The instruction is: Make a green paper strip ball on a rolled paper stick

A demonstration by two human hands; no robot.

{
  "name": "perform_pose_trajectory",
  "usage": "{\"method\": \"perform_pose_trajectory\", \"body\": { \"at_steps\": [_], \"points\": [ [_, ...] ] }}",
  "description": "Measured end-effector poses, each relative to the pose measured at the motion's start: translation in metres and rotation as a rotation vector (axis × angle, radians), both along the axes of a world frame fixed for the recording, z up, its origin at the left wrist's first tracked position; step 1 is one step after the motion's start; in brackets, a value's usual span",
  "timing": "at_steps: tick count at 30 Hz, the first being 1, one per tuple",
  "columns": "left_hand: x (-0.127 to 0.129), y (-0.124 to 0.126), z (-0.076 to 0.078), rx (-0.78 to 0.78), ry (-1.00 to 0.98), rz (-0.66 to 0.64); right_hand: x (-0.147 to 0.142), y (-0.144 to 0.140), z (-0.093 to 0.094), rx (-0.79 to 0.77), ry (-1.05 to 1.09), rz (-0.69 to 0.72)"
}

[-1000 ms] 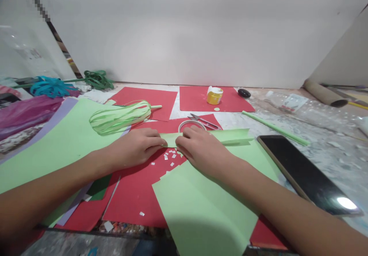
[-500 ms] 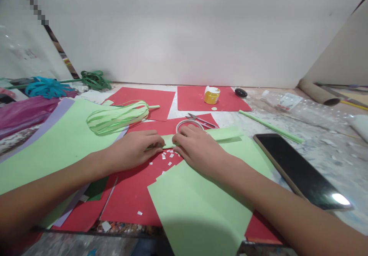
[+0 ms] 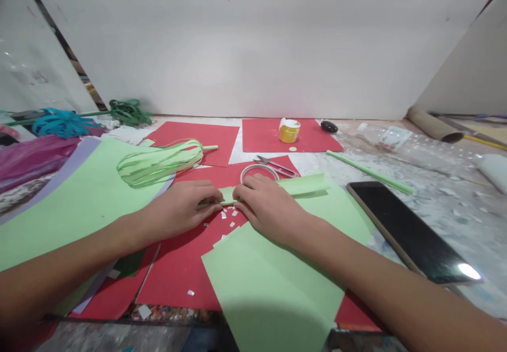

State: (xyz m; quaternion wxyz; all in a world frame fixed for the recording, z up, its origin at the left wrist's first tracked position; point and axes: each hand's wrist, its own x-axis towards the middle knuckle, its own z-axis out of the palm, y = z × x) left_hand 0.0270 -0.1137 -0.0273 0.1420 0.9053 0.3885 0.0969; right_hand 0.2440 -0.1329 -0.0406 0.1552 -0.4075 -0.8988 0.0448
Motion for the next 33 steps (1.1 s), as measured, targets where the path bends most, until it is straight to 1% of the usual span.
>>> {"method": "perform_pose_trajectory", "body": {
  "at_steps": [6,9,11,14,15,17,20,24,26,29,33],
  "points": [
    [-0.001,-0.001,-0.003,0.130,0.039,-0.058,-0.002,-0.001,-0.003,0.050,-0.028,-0.012],
    [-0.005,0.002,0.000,0.143,0.100,-0.078,-0.001,-0.001,0.000,0.044,-0.040,-0.015],
    [-0.009,0.008,0.004,0.156,0.156,-0.049,0.002,0.001,0.004,0.052,-0.041,-0.030],
    [-0.015,0.013,0.012,0.202,0.238,0.043,0.010,0.006,0.006,0.076,0.005,-0.075],
    [-0.016,0.014,0.013,0.205,0.241,0.056,0.012,0.008,0.006,0.081,0.023,-0.082],
    [-0.014,0.011,0.014,0.190,0.204,0.030,0.013,0.009,0.004,0.089,0.046,-0.072],
    [-0.008,0.003,0.009,0.161,0.119,-0.030,0.009,0.006,0.001,0.105,0.072,-0.038],
    [-0.004,-0.002,0.002,0.140,0.075,-0.032,0.002,0.001,0.000,0.111,0.084,-0.020],
    [-0.005,-0.001,0.002,0.165,0.090,-0.041,0.002,0.000,0.001,0.106,0.082,-0.025],
    [-0.007,-0.001,0.007,0.316,0.113,-0.040,0.005,0.001,0.005,0.136,0.146,-0.017],
    [-0.009,-0.005,0.018,0.629,0.063,0.008,0.006,0.000,0.010,0.290,0.276,-0.019]
  ]
}}
